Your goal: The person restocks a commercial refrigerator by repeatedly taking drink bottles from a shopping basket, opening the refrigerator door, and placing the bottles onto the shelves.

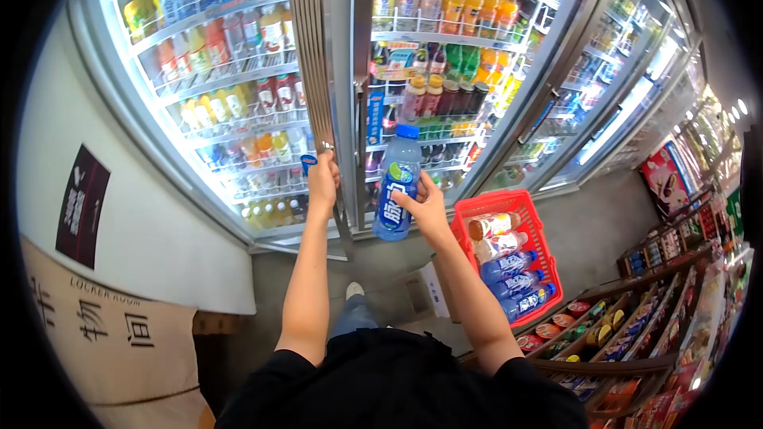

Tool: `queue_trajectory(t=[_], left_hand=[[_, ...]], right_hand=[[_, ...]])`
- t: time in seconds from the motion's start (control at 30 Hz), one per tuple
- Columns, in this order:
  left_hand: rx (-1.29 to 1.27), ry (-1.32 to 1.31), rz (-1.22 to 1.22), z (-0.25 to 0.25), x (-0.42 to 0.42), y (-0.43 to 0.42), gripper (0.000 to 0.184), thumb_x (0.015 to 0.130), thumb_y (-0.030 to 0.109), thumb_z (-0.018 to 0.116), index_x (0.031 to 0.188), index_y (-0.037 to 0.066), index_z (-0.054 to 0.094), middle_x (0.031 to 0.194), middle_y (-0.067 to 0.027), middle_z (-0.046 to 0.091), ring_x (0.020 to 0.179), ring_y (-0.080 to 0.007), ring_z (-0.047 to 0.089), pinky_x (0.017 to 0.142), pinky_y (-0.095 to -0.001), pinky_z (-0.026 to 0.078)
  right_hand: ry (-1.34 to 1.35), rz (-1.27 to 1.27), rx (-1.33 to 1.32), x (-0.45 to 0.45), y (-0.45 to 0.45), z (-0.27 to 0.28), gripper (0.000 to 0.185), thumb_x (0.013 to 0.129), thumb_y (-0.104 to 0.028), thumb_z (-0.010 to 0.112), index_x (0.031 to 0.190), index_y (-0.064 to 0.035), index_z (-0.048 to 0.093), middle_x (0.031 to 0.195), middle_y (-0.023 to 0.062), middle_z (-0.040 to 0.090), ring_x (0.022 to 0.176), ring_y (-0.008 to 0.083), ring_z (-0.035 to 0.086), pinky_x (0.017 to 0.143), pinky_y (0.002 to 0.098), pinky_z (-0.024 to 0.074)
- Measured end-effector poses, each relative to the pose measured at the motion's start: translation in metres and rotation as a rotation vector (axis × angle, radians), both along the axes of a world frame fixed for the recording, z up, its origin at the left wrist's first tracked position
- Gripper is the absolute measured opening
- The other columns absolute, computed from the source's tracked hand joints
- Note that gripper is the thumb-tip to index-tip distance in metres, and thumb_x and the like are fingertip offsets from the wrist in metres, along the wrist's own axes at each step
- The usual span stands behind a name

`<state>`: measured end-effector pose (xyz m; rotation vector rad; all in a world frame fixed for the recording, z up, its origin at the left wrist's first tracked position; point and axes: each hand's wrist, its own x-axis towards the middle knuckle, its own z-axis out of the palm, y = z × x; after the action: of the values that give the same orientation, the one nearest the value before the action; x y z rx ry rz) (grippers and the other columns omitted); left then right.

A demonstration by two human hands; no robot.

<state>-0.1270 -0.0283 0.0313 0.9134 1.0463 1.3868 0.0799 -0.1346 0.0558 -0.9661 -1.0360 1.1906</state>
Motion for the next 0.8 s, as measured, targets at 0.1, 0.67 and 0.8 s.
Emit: queue_trajectory(t=[0.1,0.67,0.8], left_hand=[[0.028,0.009,-0.008,0.000,-0.016,-0.041,0.050,0.097,0.041,0.049,0.057,0.016,0.033,0.053,0.0050,0.032,0.047,-0.0079,0.030,0.048,-0.0281,0.024],[0.530,0.977,1.140,0.033,-0.079,-0.263,0.008,0.090,0.006,0.059,0.095,0.001,0.059,0.091,-0.0093,0.058,0.074,-0.0173,0.052,0.067,-0.0286,0.042],[0.703,0.806,0.680,0.052,-0.056,-0.245,0.011,0.093,0.004,0.059,0.104,0.000,0.061,0.090,-0.0098,0.062,0.079,-0.0167,0.059,0.067,-0.0282,0.047]], right_hand=[[0.018,0.039,0.001,-0.008,-0.017,0.000,0.079,0.080,-0.010,0.082,0.145,0.0036,0.040,0.117,0.0126,0.067,0.102,0.0164,0.067,0.091,0.0313,0.0535],[0.001,0.318,0.075,-0.084,-0.054,0.015,0.084,0.079,-0.016,0.084,0.147,0.0033,0.039,0.122,0.0148,0.065,0.107,0.0183,0.065,0.094,0.0326,0.0528],[-0.023,0.322,0.079,-0.089,-0.053,0.022,0.083,0.079,-0.016,0.084,0.146,0.0052,0.039,0.119,0.0156,0.066,0.105,0.0185,0.065,0.092,0.0325,0.0536]])
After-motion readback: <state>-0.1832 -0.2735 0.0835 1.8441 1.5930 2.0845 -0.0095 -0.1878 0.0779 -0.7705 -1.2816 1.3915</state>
